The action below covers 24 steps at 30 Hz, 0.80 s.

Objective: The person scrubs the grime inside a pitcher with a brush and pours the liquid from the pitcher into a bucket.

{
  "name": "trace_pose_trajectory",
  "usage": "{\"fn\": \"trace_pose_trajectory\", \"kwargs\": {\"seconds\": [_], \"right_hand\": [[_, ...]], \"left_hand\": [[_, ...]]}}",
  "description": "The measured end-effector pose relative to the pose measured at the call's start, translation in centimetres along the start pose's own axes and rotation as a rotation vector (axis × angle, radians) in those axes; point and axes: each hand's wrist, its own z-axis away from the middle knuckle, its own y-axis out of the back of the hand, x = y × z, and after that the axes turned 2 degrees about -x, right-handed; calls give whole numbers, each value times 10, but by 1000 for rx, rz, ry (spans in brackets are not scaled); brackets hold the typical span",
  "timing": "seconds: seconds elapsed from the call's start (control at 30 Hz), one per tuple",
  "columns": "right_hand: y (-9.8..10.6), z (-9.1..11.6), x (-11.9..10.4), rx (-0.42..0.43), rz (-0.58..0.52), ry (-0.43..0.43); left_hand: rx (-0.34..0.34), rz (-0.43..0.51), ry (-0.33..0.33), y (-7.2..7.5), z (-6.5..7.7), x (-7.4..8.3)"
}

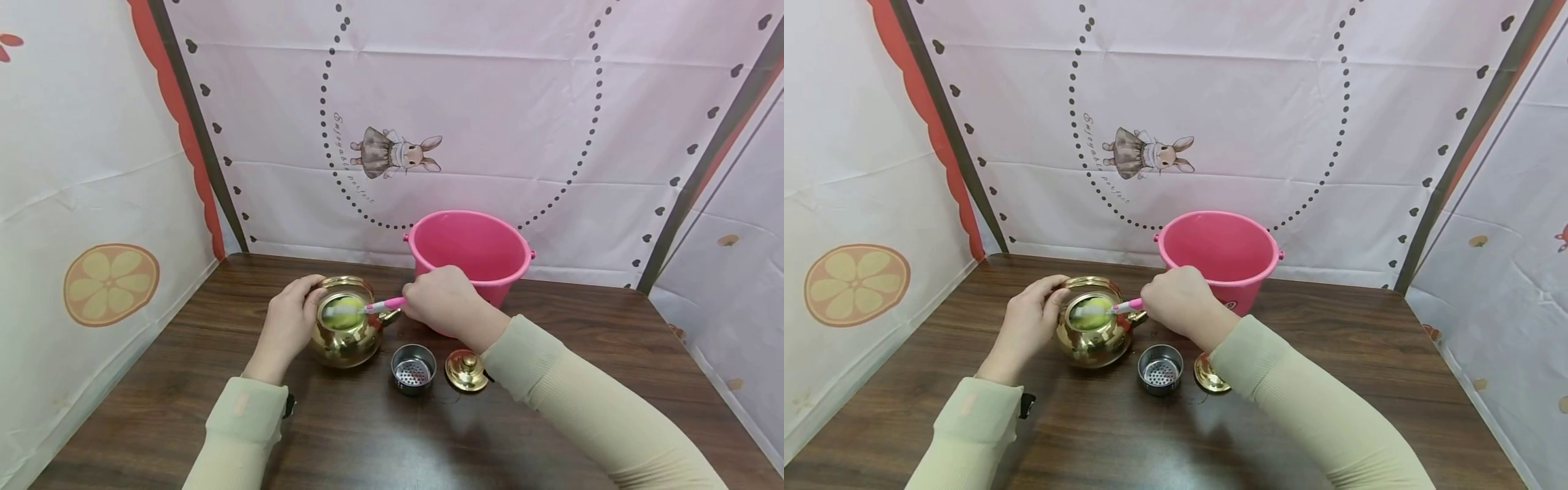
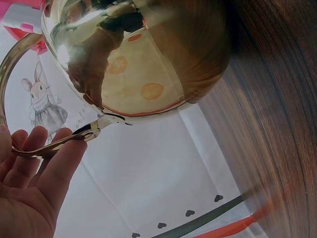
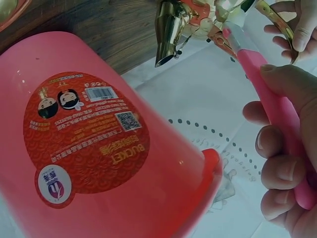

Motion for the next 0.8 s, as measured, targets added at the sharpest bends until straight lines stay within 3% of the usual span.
{"fn": "trace_pose_trajectory", "kwargs": {"seconds": [0.8], "right_hand": [[11, -7, -14, 76, 55, -1]], "left_hand": [[2, -10, -9, -1, 1, -2]]}}
